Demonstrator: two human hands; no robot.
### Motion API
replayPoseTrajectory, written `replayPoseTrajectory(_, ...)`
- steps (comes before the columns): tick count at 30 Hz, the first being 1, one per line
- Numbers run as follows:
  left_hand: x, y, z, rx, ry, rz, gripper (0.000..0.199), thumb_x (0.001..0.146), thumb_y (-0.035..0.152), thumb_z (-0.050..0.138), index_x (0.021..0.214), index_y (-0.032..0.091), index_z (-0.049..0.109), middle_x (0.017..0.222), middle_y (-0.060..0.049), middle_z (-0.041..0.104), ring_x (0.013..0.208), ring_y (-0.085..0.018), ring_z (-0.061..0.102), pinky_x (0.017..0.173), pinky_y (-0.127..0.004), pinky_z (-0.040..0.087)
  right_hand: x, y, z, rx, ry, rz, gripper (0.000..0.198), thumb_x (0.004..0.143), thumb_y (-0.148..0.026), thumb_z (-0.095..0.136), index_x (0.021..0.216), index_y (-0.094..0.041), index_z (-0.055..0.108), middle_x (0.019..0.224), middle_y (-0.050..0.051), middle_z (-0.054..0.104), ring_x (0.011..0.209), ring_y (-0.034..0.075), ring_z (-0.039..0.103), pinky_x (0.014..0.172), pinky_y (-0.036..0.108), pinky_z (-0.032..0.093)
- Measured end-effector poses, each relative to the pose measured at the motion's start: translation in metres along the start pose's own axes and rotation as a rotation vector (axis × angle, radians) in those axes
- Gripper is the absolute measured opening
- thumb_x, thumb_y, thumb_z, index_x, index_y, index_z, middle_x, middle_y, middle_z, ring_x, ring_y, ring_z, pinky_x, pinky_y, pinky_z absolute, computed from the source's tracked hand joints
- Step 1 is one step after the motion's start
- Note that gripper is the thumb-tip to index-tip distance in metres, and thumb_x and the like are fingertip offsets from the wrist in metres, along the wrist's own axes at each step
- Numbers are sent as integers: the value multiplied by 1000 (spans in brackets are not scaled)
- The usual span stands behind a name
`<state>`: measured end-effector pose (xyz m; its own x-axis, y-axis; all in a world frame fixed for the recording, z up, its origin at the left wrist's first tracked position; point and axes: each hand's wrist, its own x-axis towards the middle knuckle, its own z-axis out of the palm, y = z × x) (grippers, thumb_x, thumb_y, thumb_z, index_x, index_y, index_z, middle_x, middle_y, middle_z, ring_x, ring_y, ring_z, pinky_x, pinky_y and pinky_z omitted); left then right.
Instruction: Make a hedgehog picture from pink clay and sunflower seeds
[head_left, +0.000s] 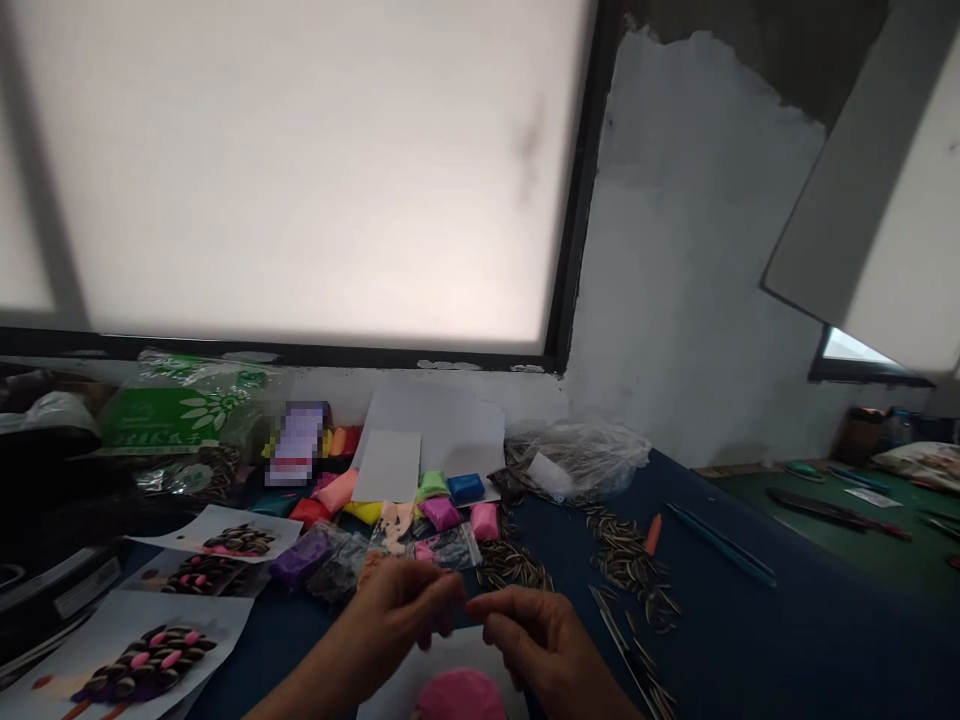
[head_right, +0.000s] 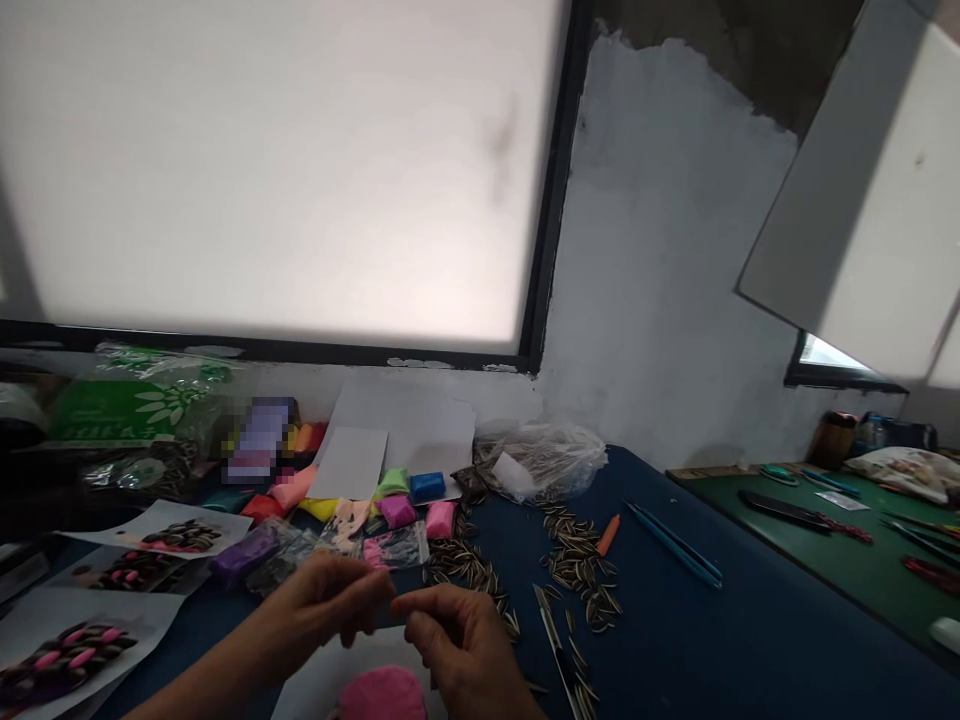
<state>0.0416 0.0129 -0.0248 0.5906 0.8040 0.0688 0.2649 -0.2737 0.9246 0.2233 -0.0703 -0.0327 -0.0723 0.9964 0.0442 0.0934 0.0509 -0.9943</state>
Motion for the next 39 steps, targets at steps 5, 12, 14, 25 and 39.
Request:
replayPoseTrajectory(5,0,4,13,-183,-136,-89,63,61,75,74,65,12,72,59,-3,62,56,-15,56,49,-22,41,-4,-9,6,-71,-58,-132,27,91,-39,60,93,-21,80,77,1,57,62,12,42,58,26,34)
replayPoseTrajectory(12,0,-1,3,-305,-232,-108,55,65,65,82,71,11,77,63,-4,71,45,-10,58,41,-18,29,-5,-18,6,93,-121,61,27,78,-33,64,95,-16,77,83,2,59,62,10,45,58,24,37)
replayPoseTrajectory(14,0,-4,0,-331,-257,-115,56,65,66,82,73,11,78,65,-5,73,47,-11,61,41,-18,31,-5,-19,4,83,-75,71,27,78,-34,65,93,-15,76,80,1,59,61,9,45,58,24,37)
replayPoseTrajectory(25,0,-12,4,-477,-268,-147,56,59,68,86,64,15,69,48,3,62,35,-8,48,37,-19,28,-5,-5,-3,53,-29,24,25,88,-39,69,102,-19,73,82,0,63,71,13,54,66,25,44)
replayPoseTrajectory(39,-14,11,13,-470,-435,-95,61,84,71,66,82,12,80,54,-3,65,39,-8,51,43,-17,33,-9,-15,2,38,-94,12,44,79,-53,79,99,-15,69,66,-2,59,62,14,56,62,28,42)
